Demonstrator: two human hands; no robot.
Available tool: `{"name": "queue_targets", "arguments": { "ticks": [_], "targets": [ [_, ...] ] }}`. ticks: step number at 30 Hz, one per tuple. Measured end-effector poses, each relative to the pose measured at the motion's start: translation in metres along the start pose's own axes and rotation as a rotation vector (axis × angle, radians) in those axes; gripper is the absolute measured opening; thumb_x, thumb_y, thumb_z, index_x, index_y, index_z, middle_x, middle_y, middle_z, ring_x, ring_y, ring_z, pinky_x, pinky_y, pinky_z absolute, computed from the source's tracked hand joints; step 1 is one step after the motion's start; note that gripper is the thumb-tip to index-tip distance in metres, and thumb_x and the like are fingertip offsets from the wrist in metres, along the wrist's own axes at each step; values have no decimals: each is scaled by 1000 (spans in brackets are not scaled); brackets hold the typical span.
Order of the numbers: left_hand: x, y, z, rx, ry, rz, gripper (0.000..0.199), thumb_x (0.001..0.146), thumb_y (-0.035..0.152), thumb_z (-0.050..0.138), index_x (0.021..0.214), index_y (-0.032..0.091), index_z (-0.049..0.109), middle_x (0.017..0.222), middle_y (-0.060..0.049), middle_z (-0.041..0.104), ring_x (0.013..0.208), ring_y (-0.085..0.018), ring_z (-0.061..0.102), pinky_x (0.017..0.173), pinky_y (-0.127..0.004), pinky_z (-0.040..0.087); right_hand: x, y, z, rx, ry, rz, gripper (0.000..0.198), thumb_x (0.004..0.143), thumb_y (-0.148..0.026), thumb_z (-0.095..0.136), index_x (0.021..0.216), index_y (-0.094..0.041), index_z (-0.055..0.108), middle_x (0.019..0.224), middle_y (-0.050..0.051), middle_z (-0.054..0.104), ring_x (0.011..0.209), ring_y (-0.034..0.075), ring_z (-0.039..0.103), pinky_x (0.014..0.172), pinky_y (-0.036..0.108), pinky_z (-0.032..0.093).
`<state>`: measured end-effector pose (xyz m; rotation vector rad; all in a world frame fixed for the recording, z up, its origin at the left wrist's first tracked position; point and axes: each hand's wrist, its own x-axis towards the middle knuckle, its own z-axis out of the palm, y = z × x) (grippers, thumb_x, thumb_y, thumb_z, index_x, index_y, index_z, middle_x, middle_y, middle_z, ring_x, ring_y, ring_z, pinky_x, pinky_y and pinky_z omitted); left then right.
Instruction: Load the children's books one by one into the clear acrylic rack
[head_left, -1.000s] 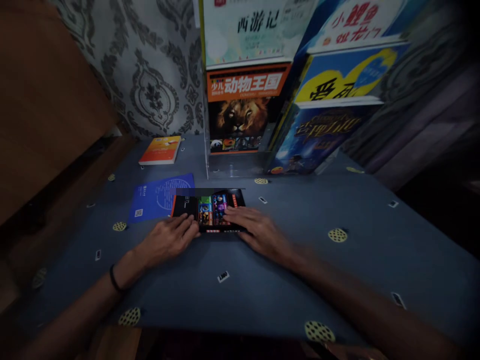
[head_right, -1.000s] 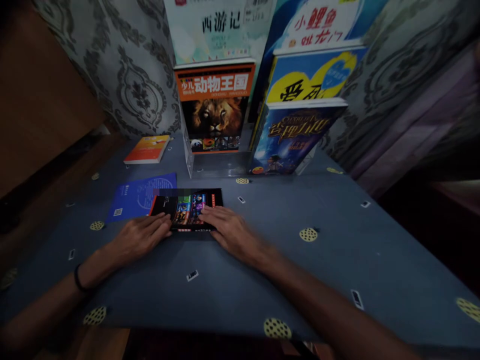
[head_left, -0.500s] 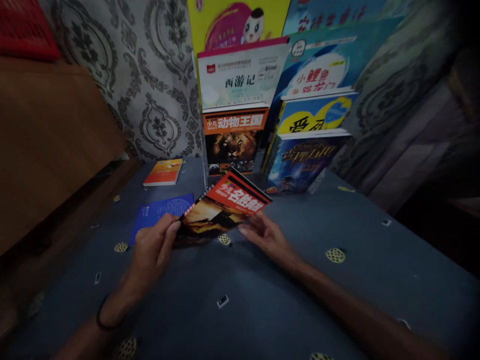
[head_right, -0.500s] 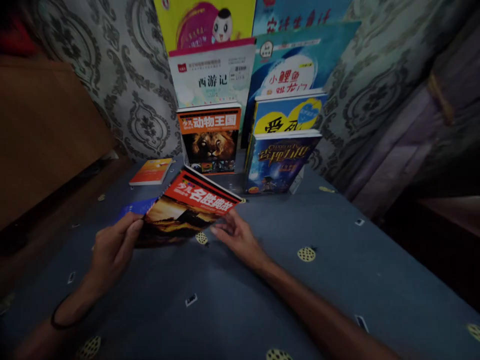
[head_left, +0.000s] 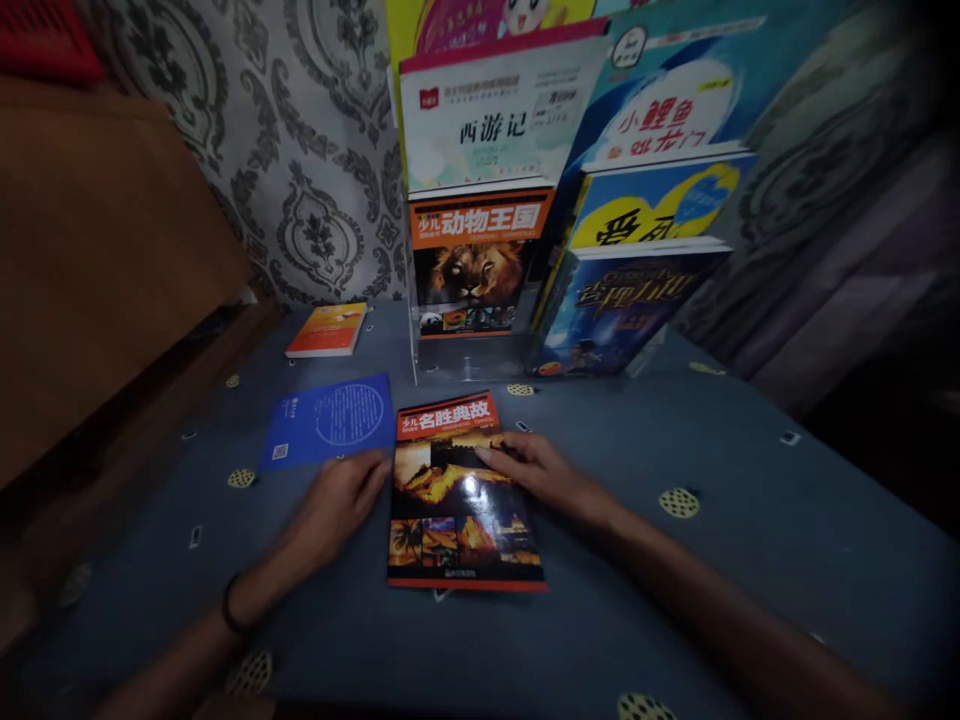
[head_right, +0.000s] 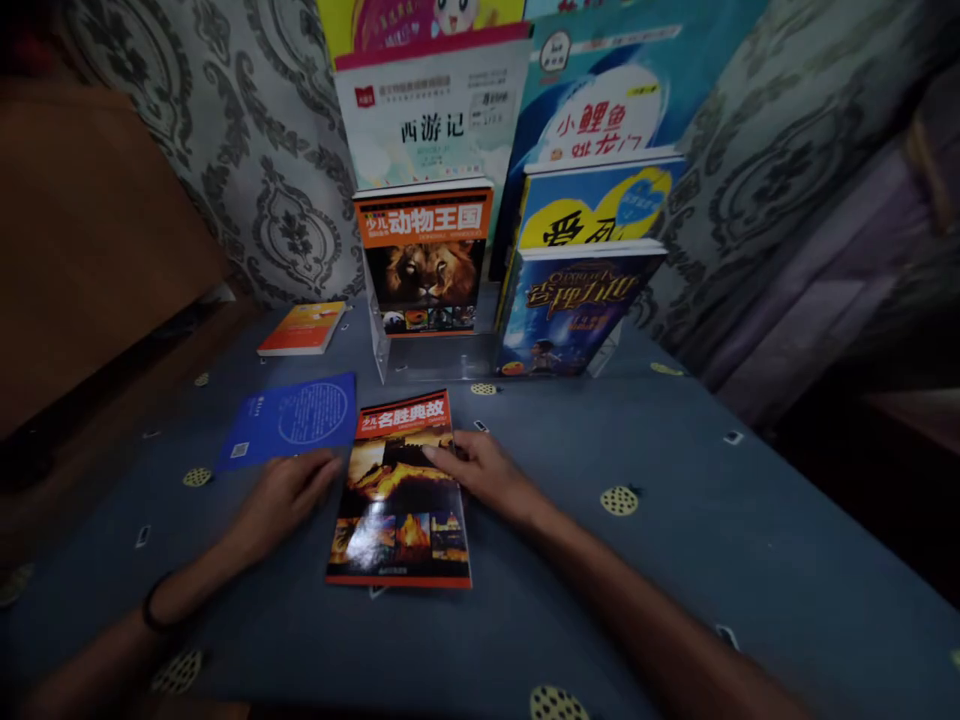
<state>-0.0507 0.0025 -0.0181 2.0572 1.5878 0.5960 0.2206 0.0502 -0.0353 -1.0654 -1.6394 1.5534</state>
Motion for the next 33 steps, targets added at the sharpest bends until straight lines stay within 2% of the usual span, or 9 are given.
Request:
{"name": "queue_targets", "arguments": {
  "ticks": [3, 5, 9, 11, 13, 18, 22, 29, 33],
  "targets": [
    [17, -2, -1, 195, 134, 156, 28, 102, 35, 37, 95, 20, 60, 91, -6, 69, 84, -21, 65, 78, -36, 53, -3, -4, -7, -305, 86, 75, 49, 83, -67, 61, 76, -19, 69, 55, 0, 64, 44, 15, 56, 43, 26, 42],
    [29, -6, 5, 269, 177, 240, 26, 103, 33, 38, 112, 20, 59, 115, -9, 68, 107, -24, 64, 94, -42, 53, -6, -8, -12, -602, 241, 53, 47, 87, -63, 59, 65, -21, 63, 52, 1, 61, 45, 16, 55, 44, 27, 37],
    [44, -18, 17, 360, 144, 327, 35, 103, 37, 43, 131, 17, 52, 141, -14, 58, 135, -29, 52, 111, -49, 45, -7, -15, -2, -946, 381, -164, 37, 98, -49, 50, 83, -21, 69, 75, 8, 73, 68, 24, 69, 63, 34, 50],
    [46, -23, 22, 378, 129, 338, 40, 103, 39, 44, 133, 14, 51, 143, -17, 57, 137, -31, 51, 113, -51, 44, -2, -17, 13, -965, 267, -341, 35, 101, -44, 46, 107, -19, 70, 102, 12, 77, 93, 28, 72, 83, 42, 56],
    [47, -28, 24, 383, 137, 352, 41, 103, 39, 43, 134, 13, 50, 143, -17, 58, 136, -31, 53, 113, -50, 44, 7, -17, 32, -973, 82, -464, 45, 101, -48, 47, 134, -19, 59, 135, 15, 66, 126, 29, 61, 104, 49, 50],
    [48, -33, 29, 393, 199, 413, 40, 104, 35, 39, 135, 14, 51, 142, -16, 60, 134, -29, 55, 110, -49, 47, 29, -6, 58, -1048, -137, -428, 75, 99, -57, 46, 154, -7, 37, 161, 22, 36, 152, 30, 31, 124, 51, 31],
    [49, -33, 31, 394, 218, 410, 41, 104, 39, 40, 132, 14, 54, 139, -17, 62, 133, -30, 56, 110, -50, 47, 30, 6, 37, -1046, -99, -403, 72, 101, -56, 43, 154, -9, 37, 160, 21, 38, 153, 30, 29, 124, 54, 29],
    [50, -31, 25, 430, 163, 399, 43, 104, 43, 38, 134, 16, 54, 142, -16, 60, 136, -31, 52, 111, -54, 45, 17, 23, -22, -986, 89, -352, 52, 104, -42, 39, 147, -15, 48, 152, 16, 53, 145, 29, 45, 123, 59, 28],
    [57, -19, 22, 523, 122, 430, 40, 104, 38, 40, 129, 13, 58, 136, -18, 63, 138, -35, 49, 110, -58, 44, 20, 27, -37, -845, 120, -365, 48, 104, -43, 36, 145, -21, 49, 145, 13, 60, 136, 27, 55, 118, 57, 38]
  ]
}}
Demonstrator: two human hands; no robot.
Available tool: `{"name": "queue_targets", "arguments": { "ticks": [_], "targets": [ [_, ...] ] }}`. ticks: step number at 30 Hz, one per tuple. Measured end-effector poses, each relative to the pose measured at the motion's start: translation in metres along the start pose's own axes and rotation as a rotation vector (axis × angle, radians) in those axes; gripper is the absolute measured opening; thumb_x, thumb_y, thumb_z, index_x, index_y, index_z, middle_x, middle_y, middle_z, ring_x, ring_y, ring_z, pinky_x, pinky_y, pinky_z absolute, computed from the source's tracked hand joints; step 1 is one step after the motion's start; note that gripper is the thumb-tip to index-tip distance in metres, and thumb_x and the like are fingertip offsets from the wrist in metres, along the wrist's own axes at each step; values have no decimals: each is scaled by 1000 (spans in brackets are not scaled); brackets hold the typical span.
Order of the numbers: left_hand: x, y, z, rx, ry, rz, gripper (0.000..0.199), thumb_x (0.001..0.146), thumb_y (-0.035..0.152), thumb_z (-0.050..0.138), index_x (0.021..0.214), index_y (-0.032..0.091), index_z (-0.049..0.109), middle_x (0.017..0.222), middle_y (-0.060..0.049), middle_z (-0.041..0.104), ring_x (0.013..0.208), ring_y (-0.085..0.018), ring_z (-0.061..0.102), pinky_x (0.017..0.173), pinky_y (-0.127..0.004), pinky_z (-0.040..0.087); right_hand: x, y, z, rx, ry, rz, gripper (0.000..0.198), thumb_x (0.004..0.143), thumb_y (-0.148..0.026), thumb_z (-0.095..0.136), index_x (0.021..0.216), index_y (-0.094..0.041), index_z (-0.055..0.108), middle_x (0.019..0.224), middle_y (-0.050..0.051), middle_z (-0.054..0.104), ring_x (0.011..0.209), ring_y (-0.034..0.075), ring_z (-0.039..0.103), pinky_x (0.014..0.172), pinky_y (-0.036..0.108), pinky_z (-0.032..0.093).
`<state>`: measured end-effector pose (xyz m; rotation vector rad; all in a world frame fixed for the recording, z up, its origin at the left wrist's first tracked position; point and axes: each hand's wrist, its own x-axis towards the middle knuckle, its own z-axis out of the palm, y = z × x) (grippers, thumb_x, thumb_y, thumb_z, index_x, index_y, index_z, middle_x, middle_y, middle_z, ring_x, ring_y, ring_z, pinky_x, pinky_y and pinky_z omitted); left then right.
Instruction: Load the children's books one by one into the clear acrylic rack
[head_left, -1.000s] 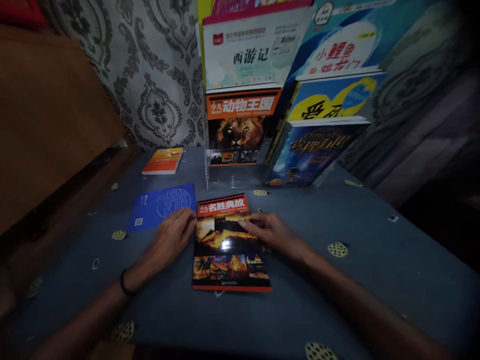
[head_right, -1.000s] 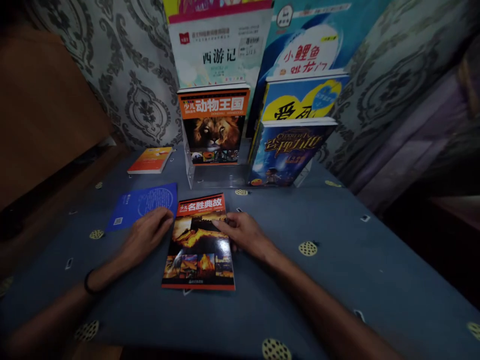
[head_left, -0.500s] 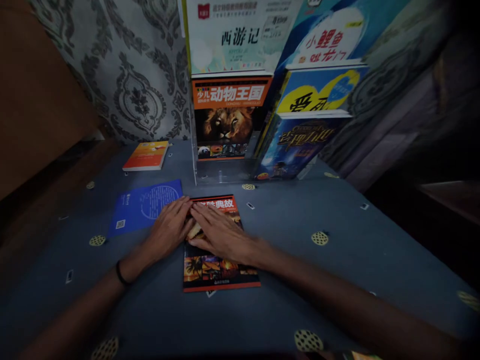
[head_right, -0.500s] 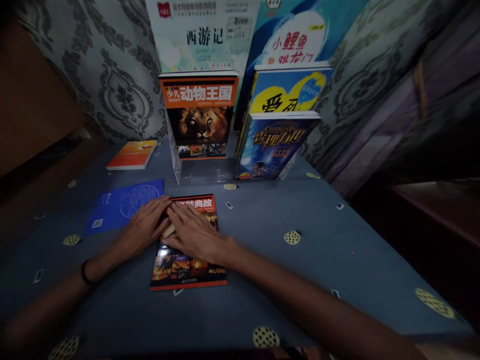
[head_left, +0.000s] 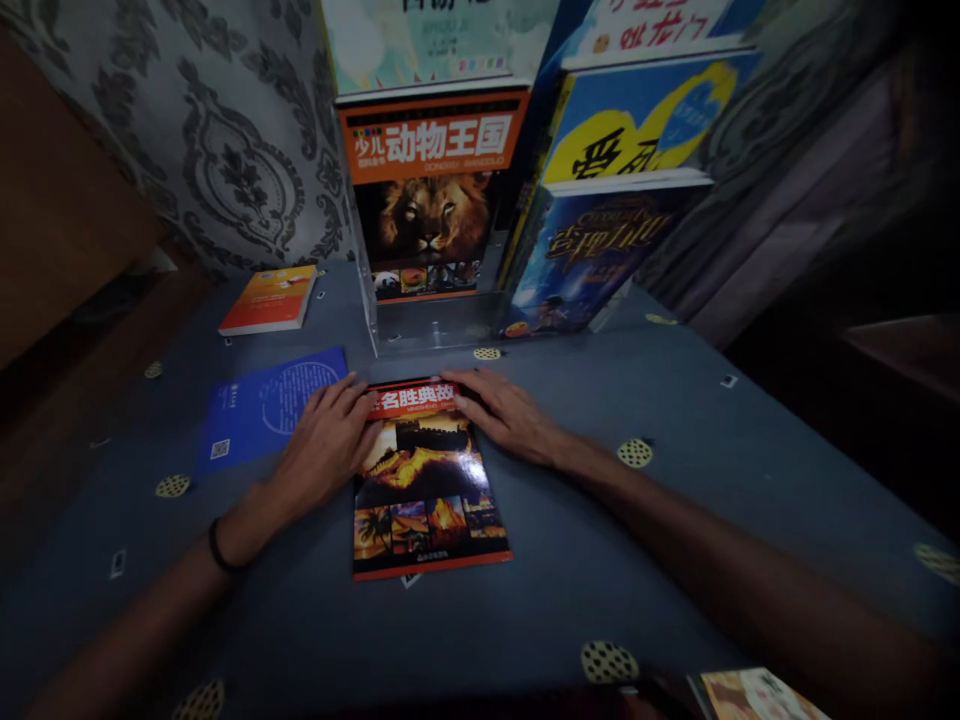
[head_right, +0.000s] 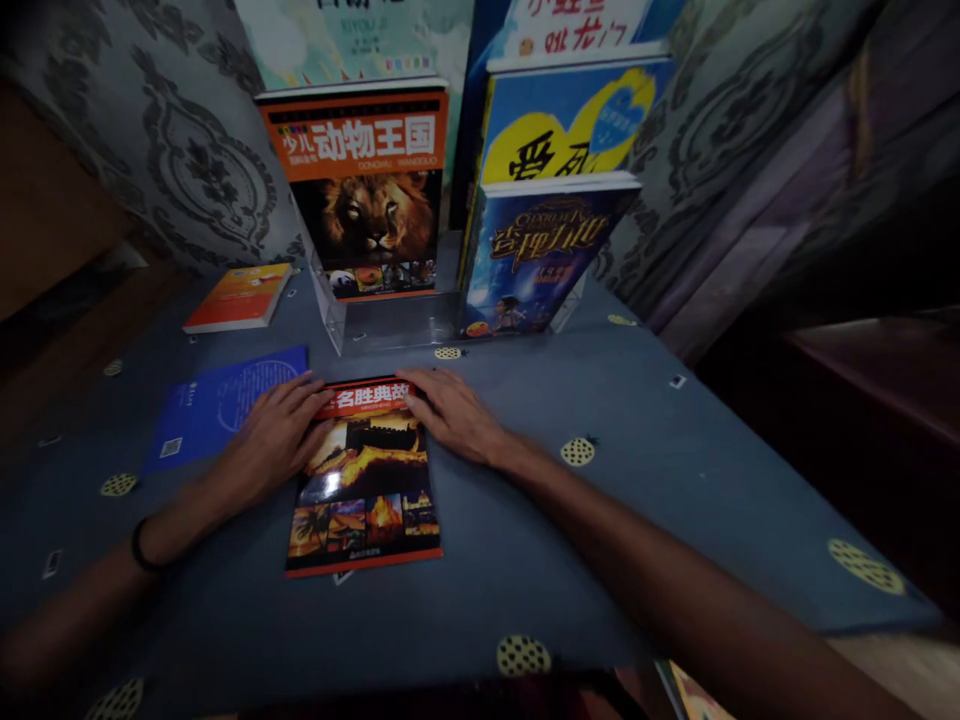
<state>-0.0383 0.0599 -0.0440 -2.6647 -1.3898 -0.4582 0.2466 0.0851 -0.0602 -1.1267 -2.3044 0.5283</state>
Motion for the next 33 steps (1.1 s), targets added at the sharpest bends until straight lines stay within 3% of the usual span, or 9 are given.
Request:
{"name": "queue_targets", "arguments": {
  "ticks": [3, 10, 17, 26, 30, 33],
  "targets": [
    [18, 9, 2, -26, -4, 90, 36, 104, 33, 41, 129, 15, 60, 135, -17, 63, 138, -34, 48, 110, -58, 44, 3, 5, -3, 98, 25, -6, 47, 105, -43, 33, 144, -23, 50, 143, 11, 62, 133, 26, 57, 113, 54, 44],
    [42, 32, 13, -215, -44, 249, 36, 104, 29, 41, 135, 21, 58, 141, -13, 55, 136, -30, 46, 112, -57, 44, 3, 11, -2, 129, 21, -74, 45, 103, -30, 34, 145, -19, 47, 145, 13, 60, 135, 25, 54, 116, 53, 41],
    [11, 63, -1, -265, -122, 367, 38, 103, 28, 45, 139, 25, 58, 150, -12, 45, 145, -30, 36, 118, -55, 38, 1, 14, 4, 42, 32, -97, 46, 100, -27, 42, 144, -15, 49, 145, 16, 59, 135, 29, 53, 113, 54, 42],
    [-28, 95, -19, -255, -198, 422, 38, 104, 29, 44, 139, 33, 59, 150, -13, 48, 145, -32, 38, 116, -65, 35, 1, 11, 7, -20, 39, -93, 47, 99, -26, 43, 145, -16, 49, 145, 15, 59, 134, 29, 54, 112, 55, 42],
    [-29, 92, -22, -304, -214, 396, 36, 105, 33, 42, 137, 36, 60, 150, -8, 50, 146, -28, 39, 118, -59, 37, 0, 10, 8, -42, 47, -78, 46, 100, -27, 41, 144, -18, 50, 142, 13, 61, 132, 28, 56, 113, 55, 42],
    [-18, 64, -17, -406, -184, 342, 36, 106, 32, 40, 137, 34, 58, 148, -7, 53, 139, -24, 47, 115, -50, 44, -2, 6, 6, -58, 60, -87, 45, 100, -28, 41, 143, -23, 52, 143, 10, 62, 134, 27, 55, 113, 56, 42]
  ]
}}
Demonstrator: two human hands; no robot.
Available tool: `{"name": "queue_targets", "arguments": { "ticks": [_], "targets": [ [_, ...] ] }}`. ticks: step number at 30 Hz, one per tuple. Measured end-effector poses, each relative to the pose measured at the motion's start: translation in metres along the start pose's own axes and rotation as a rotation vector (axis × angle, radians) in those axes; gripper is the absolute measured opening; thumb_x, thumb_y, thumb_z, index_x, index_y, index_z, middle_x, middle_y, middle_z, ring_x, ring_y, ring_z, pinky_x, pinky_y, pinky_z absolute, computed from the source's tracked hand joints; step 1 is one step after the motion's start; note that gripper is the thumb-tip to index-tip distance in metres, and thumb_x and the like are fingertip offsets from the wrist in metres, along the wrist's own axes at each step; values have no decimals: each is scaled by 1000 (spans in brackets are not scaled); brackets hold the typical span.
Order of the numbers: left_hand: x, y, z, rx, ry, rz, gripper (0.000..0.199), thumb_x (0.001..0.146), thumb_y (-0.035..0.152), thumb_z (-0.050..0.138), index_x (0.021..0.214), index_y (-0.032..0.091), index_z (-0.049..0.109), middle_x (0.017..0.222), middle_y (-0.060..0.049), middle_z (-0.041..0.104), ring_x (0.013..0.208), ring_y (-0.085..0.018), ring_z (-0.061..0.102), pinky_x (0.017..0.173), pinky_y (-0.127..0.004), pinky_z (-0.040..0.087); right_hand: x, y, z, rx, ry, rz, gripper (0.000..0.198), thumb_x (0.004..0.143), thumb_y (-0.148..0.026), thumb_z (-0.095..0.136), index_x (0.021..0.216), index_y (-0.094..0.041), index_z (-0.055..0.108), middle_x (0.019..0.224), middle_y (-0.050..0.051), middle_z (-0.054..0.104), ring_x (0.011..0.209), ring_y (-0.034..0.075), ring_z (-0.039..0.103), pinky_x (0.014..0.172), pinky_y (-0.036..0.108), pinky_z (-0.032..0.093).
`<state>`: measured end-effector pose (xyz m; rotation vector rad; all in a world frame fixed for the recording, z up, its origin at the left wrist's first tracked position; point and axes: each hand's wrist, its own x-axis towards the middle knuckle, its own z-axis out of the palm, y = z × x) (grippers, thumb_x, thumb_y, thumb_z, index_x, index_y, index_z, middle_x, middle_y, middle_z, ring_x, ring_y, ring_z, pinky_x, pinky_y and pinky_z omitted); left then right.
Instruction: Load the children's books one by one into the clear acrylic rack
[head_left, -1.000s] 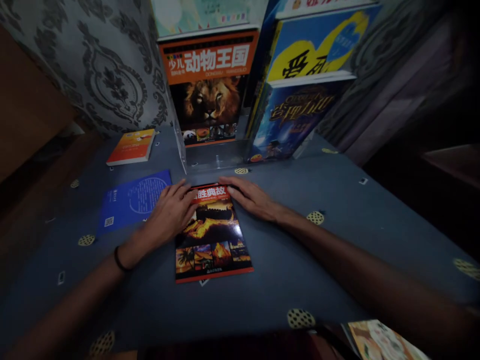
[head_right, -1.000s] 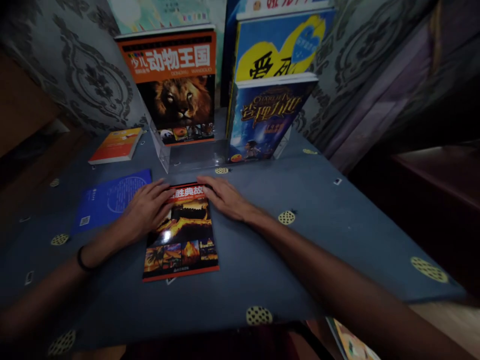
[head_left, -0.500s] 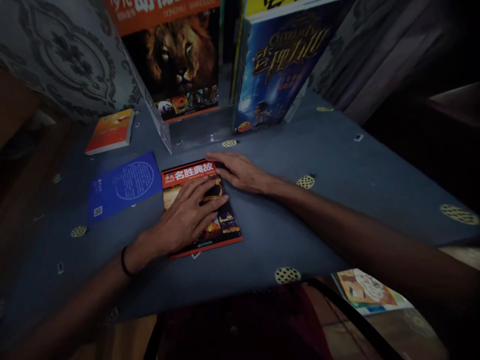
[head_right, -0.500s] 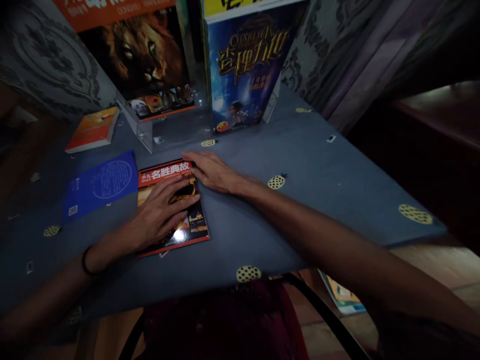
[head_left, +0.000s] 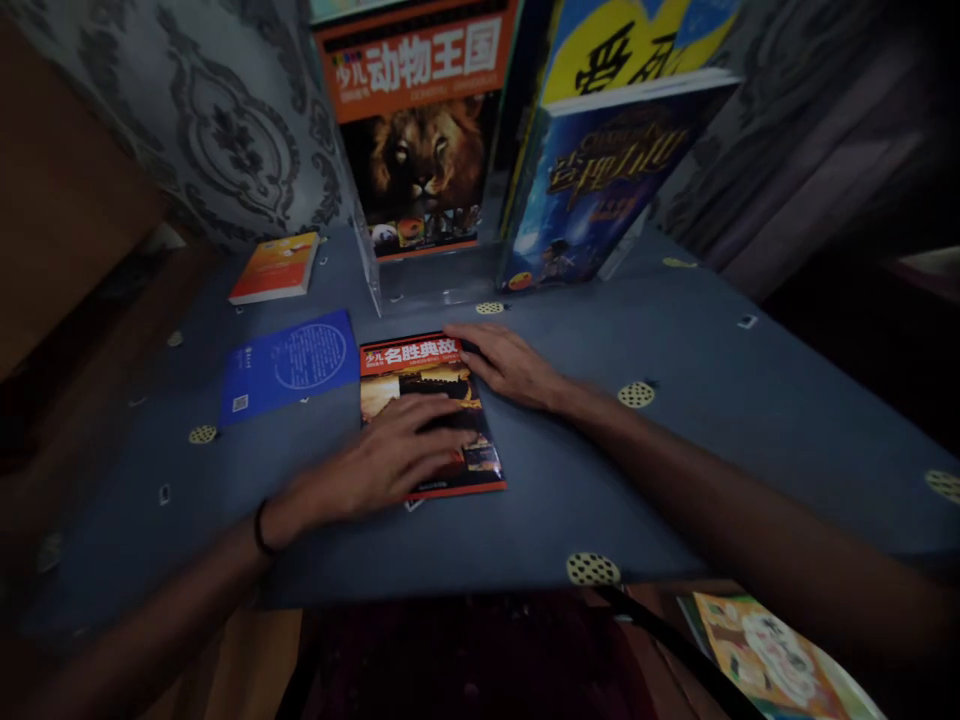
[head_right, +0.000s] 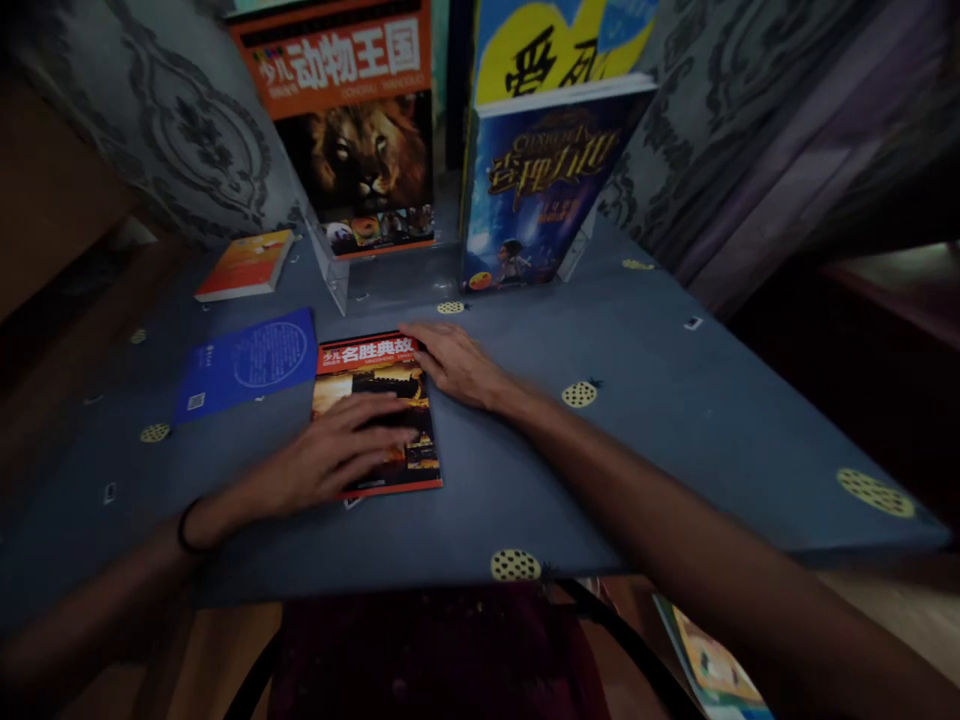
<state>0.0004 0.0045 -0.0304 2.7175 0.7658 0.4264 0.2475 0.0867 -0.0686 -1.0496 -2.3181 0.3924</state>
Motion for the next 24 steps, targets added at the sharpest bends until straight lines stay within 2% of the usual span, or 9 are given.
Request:
{"name": "queue_targets", "arguments": {
  "ticks": [4, 6, 8, 11, 15, 19, 24],
  "targets": [
    [-2, -67, -16, 62, 201, -215, 36, 105, 27, 38, 132, 23, 60, 130, -11, 64, 124, -24, 59, 108, -49, 49, 5, -25, -1, -37, 35, -79, 40, 100, -26, 42, 135, -23, 61, 139, 11, 65, 136, 29, 54, 114, 59, 40],
    [-4, -94, -20, 94, 233, -275, 33, 103, 26, 41, 126, 19, 63, 121, -10, 68, 115, -23, 62, 105, -46, 50, 12, -45, 3, -12, -16, -175, 38, 100, -25, 41, 132, -23, 63, 137, 10, 67, 133, 28, 56, 113, 58, 42],
    [-6, -110, -20, 104, 242, -291, 31, 102, 25, 43, 123, 18, 65, 118, -9, 69, 112, -22, 63, 104, -43, 50, 19, -66, 11, 8, -111, -280, 37, 101, -26, 41, 130, -22, 64, 138, 10, 66, 132, 26, 58, 113, 54, 45],
    [-8, -114, -16, 125, 254, -284, 32, 103, 25, 43, 124, 18, 66, 118, -9, 69, 112, -22, 63, 104, -41, 49, 27, -89, 27, -28, -245, -378, 37, 102, -26, 42, 130, -16, 65, 141, 14, 64, 136, 26, 55, 117, 51, 42],
    [-9, -112, -12, 114, 259, -250, 34, 104, 27, 40, 125, 18, 66, 120, -9, 69, 113, -22, 62, 105, -42, 48, 20, -104, 40, -60, -336, -395, 43, 104, -26, 39, 138, -10, 58, 149, 17, 55, 144, 26, 46, 122, 52, 34],
    [-9, -114, -11, 109, 278, -232, 33, 105, 27, 40, 124, 18, 66, 117, -10, 69, 110, -22, 63, 102, -41, 50, -5, -118, 37, 23, -412, -398, 45, 103, -20, 40, 147, -17, 51, 156, 12, 48, 149, 22, 37, 123, 51, 33],
    [-10, -115, -11, 104, 280, -226, 33, 104, 27, 42, 124, 18, 66, 118, -10, 69, 112, -23, 63, 102, -43, 49, -36, -141, 28, 89, -524, -503, 52, 101, -14, 44, 152, -19, 44, 159, 10, 43, 151, 22, 33, 126, 48, 28]
  ]
}}
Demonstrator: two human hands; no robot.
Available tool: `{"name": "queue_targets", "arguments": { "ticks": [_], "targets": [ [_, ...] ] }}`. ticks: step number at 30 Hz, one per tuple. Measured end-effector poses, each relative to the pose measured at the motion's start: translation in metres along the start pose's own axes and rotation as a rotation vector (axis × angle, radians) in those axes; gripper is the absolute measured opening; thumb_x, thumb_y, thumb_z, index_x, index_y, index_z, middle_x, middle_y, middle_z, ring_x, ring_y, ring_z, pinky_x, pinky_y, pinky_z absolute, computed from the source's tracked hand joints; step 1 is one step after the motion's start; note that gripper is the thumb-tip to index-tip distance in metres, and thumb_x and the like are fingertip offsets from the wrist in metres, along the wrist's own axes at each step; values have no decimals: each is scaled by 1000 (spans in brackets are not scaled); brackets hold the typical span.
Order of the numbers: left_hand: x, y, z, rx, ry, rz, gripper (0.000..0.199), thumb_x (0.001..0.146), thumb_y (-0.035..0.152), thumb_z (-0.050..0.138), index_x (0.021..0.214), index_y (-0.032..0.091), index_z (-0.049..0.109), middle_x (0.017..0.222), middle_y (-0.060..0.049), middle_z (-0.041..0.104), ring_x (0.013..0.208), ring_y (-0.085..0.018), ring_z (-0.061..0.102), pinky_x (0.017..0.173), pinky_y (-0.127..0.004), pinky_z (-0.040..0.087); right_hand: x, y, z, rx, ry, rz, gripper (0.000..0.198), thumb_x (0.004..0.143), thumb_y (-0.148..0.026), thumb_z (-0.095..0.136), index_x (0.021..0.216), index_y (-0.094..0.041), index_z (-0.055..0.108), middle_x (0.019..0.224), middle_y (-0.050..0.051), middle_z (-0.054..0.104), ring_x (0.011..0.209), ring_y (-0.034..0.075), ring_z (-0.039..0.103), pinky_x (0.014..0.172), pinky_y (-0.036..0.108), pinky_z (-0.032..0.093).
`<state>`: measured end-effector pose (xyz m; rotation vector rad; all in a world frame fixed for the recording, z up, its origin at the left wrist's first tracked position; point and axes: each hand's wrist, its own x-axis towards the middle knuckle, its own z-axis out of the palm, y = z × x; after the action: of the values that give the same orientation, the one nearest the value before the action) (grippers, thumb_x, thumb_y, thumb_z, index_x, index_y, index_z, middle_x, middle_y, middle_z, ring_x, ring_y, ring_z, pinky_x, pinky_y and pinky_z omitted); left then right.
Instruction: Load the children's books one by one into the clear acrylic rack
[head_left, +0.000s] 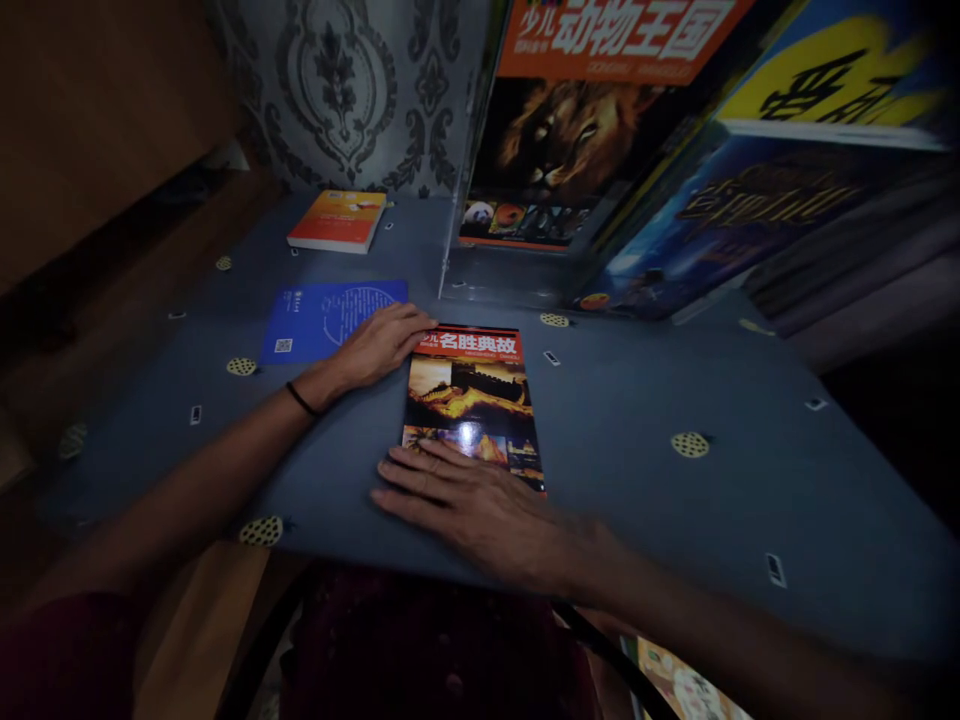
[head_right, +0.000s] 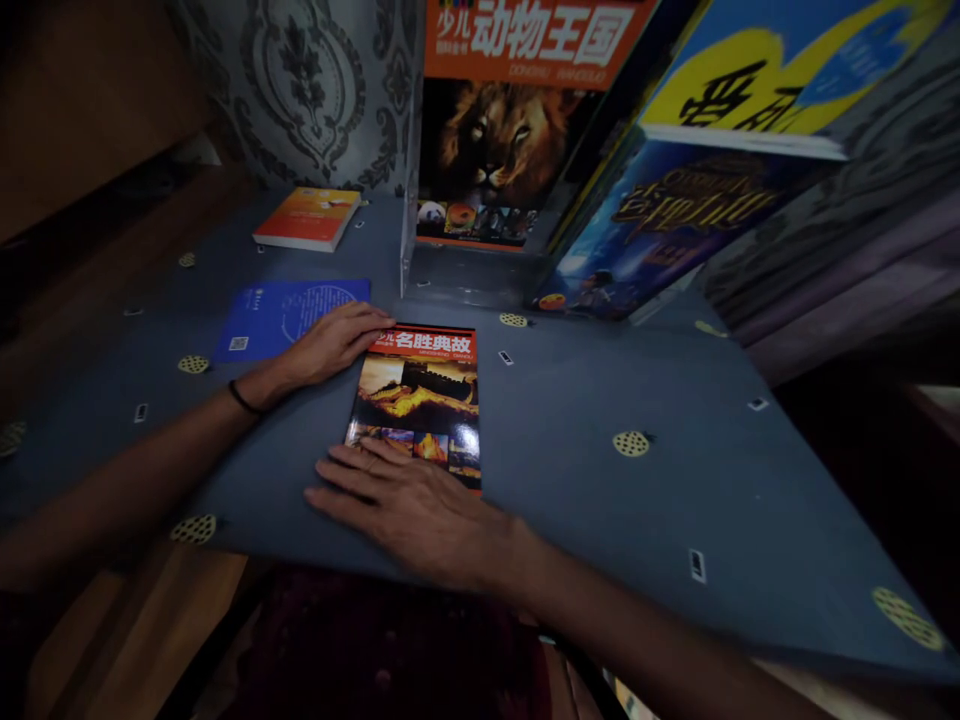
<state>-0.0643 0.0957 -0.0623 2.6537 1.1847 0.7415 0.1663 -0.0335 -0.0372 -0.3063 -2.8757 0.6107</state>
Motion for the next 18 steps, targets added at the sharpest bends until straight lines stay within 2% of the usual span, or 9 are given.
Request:
{"name": "queue_targets", "arguments": {
  "ticks": [6, 9, 12, 14, 18],
  "targets": [
    [-1, 0, 0, -6, 28, 9, 34, 104, 27, 41, 124, 18, 66, 120, -10, 69, 112, -23, 63, 103, -44, 49, -6, -11, 7, -55, 64, 54, 50, 103, -24, 48, 153, -23, 43, 159, 8, 44, 152, 21, 31, 126, 47, 27],
    [0, 1, 0, -5, 29, 11, 34, 104, 28, 41, 124, 18, 67, 119, -10, 70, 112, -23, 63, 104, -44, 49, -15, -11, 5, -74, 104, 110, 51, 103, -26, 50, 153, -20, 42, 161, 10, 41, 154, 22, 27, 127, 48, 25],
    [0, 1, -1, -7, 23, 5, 35, 103, 28, 41, 124, 18, 67, 119, -9, 70, 112, -23, 63, 104, -44, 49, -33, -12, 1, -63, 136, 219, 52, 104, -28, 46, 154, -17, 40, 162, 12, 38, 154, 23, 24, 126, 49, 26],
    [0, 1, -1, -5, 17, -6, 35, 103, 29, 41, 123, 19, 67, 119, -9, 70, 112, -23, 63, 105, -44, 48, -47, -11, 0, -36, 177, 314, 55, 104, -30, 44, 157, -20, 34, 163, 10, 36, 154, 22, 24, 125, 49, 29],
    [1, 3, -1, 8, 17, -22, 36, 103, 31, 40, 124, 19, 67, 121, -10, 70, 113, -23, 63, 104, -44, 49, -67, -6, 0, 40, 248, 440, 59, 104, -29, 43, 160, -27, 26, 162, 6, 38, 151, 22, 32, 123, 48, 35]
  ]
}}
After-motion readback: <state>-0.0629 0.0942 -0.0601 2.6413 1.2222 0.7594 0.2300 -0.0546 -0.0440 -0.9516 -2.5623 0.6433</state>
